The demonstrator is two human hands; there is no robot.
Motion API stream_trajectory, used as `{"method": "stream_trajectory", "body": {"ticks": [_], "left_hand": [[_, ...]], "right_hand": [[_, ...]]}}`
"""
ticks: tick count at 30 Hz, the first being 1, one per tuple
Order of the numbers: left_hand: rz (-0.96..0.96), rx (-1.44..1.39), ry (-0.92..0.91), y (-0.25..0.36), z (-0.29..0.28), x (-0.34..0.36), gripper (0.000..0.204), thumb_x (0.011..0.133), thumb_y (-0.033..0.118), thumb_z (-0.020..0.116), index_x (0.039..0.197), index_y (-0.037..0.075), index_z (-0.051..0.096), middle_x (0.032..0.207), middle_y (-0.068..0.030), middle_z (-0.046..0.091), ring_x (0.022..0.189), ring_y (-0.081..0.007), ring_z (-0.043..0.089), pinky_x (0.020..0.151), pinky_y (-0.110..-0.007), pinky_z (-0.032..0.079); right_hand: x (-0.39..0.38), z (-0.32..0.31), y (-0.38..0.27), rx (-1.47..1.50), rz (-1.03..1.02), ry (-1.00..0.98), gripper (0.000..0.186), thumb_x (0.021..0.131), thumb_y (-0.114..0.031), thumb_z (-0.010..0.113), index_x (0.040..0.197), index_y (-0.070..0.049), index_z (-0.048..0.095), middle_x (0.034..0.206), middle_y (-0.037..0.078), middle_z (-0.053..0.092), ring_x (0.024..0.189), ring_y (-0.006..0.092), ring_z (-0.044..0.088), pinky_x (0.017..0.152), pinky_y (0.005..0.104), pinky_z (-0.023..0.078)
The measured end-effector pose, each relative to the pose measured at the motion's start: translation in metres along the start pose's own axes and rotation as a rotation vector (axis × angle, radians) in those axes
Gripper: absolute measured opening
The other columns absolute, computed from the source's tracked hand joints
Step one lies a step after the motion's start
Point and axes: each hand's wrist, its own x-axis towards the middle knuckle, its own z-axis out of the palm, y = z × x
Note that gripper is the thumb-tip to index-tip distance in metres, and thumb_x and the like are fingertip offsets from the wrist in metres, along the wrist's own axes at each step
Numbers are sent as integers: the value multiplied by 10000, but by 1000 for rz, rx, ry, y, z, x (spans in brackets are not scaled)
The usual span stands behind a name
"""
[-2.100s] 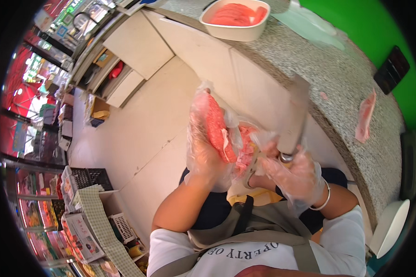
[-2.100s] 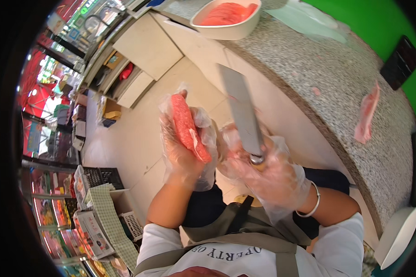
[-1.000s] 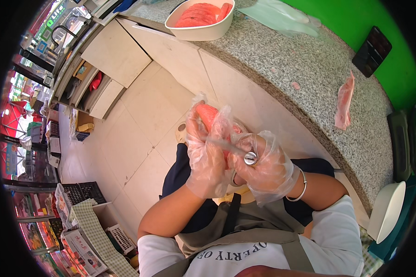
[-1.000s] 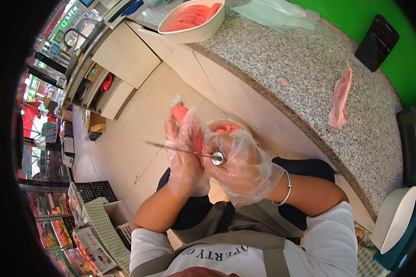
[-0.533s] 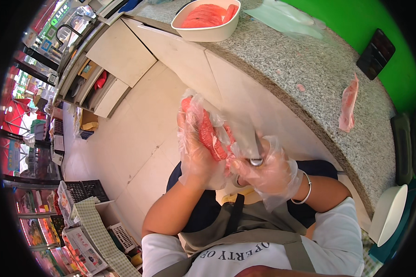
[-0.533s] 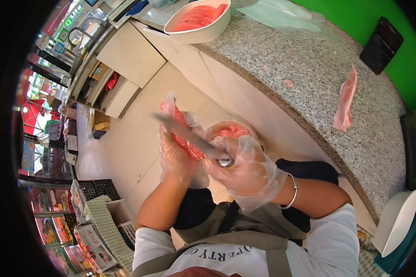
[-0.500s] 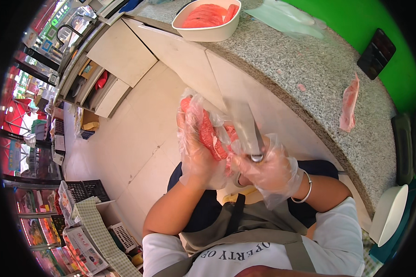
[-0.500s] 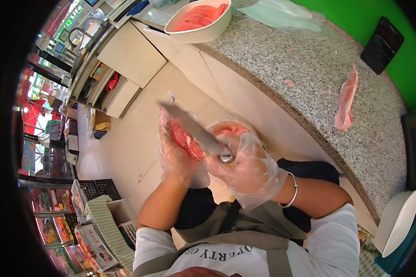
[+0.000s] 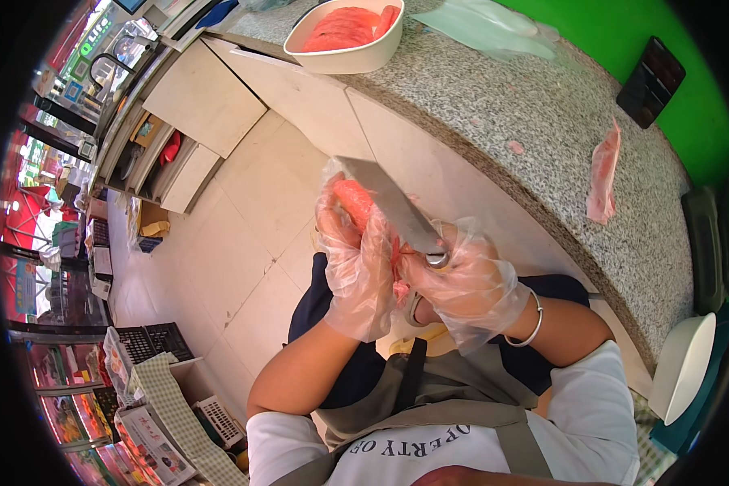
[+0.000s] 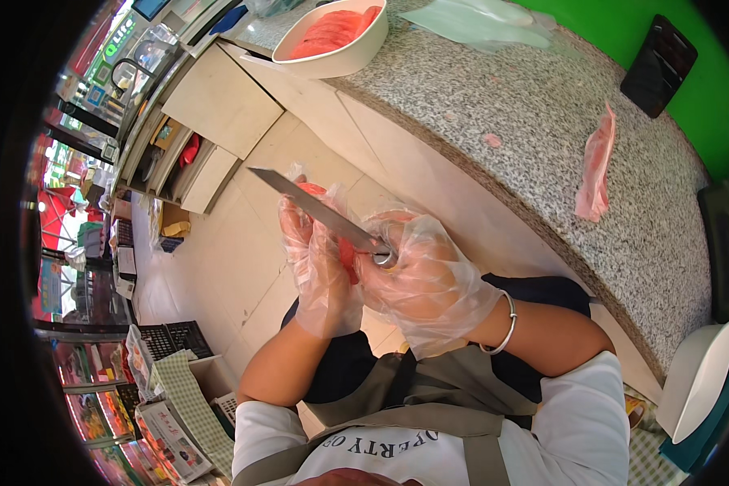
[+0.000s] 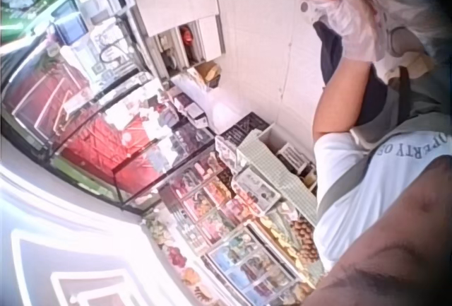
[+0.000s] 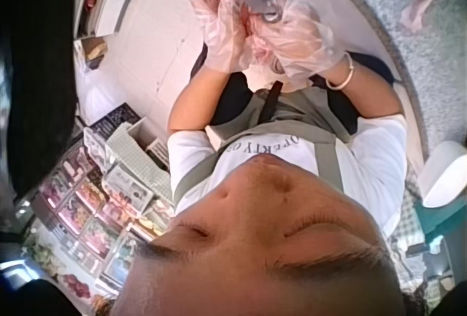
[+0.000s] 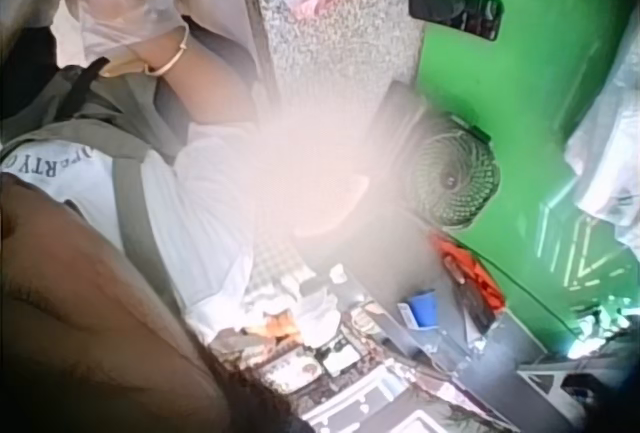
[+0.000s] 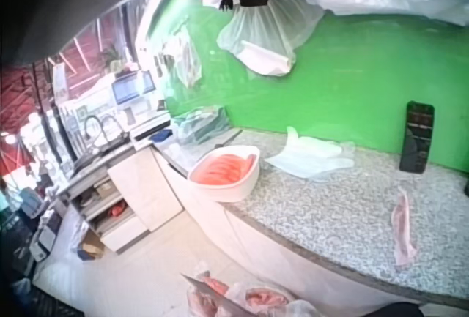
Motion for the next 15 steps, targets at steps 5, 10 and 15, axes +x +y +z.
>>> {"method": "stream_trajectory", "body": {"ticks": [5,10,15], "left_hand": [[131,16,-37,-10,1,-1,624,945,317,576,1435,105,251,1191,0,447,1039,-80,454,900,-244,400],[52,129,36,-8,-10,3,569,953,215,541,1419,122,229,1173,-76,483,1005,-163,528,825,-304,464],[211,408,113,-24,-43,18,513,952,366,505,1380,127,353,989,-22,487,832,-118,490,693,-274,427]], "right_hand": [[-3,-1,18,-135,-164,-54,236,700,-27,687,918,13,606,832,119,577,747,245,571,715,357,481],[-7,5,-3,-240,40,-107,159,765,-22,623,918,12,599,795,88,563,717,200,543,680,329,454],[-14,3,-3,-179,-52,-228,171,790,-45,627,952,-1,593,800,73,555,705,183,531,596,278,430]]}}
